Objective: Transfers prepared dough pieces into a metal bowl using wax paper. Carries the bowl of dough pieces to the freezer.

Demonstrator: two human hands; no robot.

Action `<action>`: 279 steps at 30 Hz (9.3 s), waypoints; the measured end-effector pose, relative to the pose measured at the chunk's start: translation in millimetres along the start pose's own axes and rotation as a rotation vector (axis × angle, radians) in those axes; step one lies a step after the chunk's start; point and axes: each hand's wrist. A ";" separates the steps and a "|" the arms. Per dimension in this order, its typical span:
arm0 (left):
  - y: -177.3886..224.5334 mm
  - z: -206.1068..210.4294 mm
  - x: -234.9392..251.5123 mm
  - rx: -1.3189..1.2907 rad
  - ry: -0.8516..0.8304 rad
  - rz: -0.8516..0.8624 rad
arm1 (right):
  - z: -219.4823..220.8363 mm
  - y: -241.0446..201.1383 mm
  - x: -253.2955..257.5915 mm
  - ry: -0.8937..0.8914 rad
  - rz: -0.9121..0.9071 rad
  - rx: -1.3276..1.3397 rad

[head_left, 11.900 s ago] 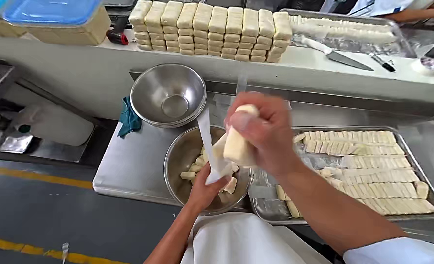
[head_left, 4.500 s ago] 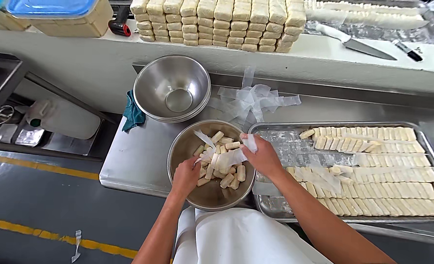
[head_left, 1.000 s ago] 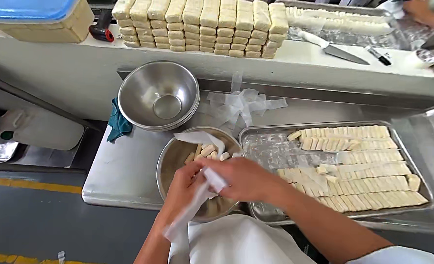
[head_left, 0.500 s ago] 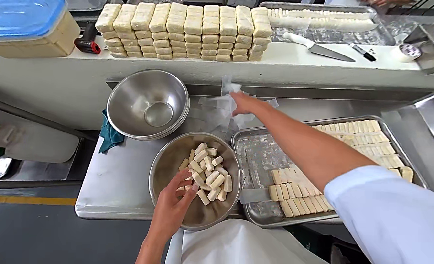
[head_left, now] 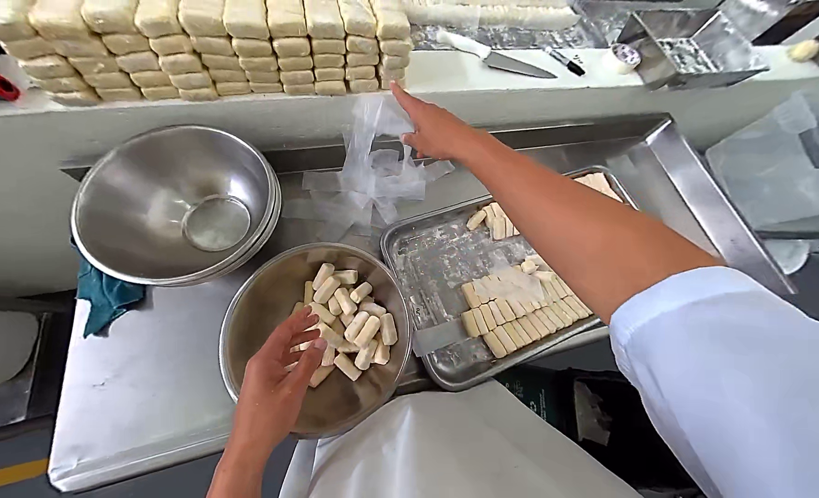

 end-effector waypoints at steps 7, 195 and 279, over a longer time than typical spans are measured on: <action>-12.6 -3.2 -6.1 -0.027 -0.006 0.002 | 17.9 18.9 -96.7 -0.073 -0.025 0.067; -15.6 34.8 54.6 0.327 0.113 -0.142 | 75.2 120.7 -301.3 0.182 0.700 0.499; 12.3 21.2 -7.8 -0.176 0.429 0.212 | 124.4 -167.8 -211.2 -0.025 -0.079 0.712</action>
Point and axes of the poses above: each hand's wrist, its own x-axis towards the middle knuckle, its own z-axis out of the palm, y = z × x, and after that the axes turned 11 degrees about y, right-handed
